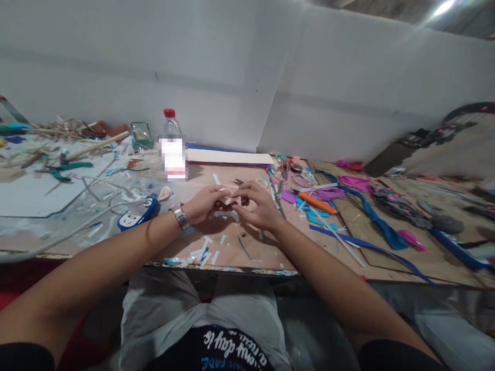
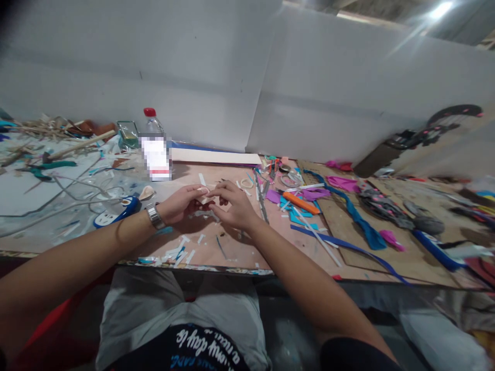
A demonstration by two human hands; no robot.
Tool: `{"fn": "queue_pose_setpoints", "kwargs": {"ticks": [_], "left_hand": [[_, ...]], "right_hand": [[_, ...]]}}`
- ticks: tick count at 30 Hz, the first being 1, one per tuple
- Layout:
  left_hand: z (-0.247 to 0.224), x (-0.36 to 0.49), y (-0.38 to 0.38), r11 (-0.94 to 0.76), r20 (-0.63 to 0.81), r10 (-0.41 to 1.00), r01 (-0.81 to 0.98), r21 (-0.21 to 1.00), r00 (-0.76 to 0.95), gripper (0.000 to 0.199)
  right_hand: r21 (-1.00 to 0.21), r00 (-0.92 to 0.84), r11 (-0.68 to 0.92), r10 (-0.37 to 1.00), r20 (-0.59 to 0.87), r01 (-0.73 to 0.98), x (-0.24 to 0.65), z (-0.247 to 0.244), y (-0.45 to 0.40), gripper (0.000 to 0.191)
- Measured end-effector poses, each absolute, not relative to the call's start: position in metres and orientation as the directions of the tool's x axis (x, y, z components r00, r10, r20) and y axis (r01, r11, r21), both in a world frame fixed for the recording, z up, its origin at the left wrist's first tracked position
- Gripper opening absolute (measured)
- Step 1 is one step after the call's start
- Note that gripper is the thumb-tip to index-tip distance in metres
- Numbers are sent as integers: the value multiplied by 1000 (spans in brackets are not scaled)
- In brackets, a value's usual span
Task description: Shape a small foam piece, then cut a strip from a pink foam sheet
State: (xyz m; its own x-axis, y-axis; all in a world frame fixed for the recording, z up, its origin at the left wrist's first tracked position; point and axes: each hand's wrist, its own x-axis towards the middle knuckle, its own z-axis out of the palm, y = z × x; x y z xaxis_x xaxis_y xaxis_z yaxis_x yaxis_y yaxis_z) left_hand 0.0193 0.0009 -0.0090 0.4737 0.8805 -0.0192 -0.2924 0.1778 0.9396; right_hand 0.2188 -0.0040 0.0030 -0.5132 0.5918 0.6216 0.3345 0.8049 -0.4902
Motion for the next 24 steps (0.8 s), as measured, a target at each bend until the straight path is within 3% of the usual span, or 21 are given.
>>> {"fn": "queue_pose_setpoints", "kwargs": {"ticks": [5,16,24], "left_hand": [[-13,19,2,197,-36,871,-280,940,491,24],[-10,19,2,220,-65,883,-288,932,464,31],[-13,19,2,203,-40,867,-278,939,497,37]], "right_hand": [[-462,-522,832,553,649,307,216,1,-2,14],[-502,-410,768,638,652,397,218,0,-2,8],[-451,-446,793,605,659,409,219,-1,1,8]]}}
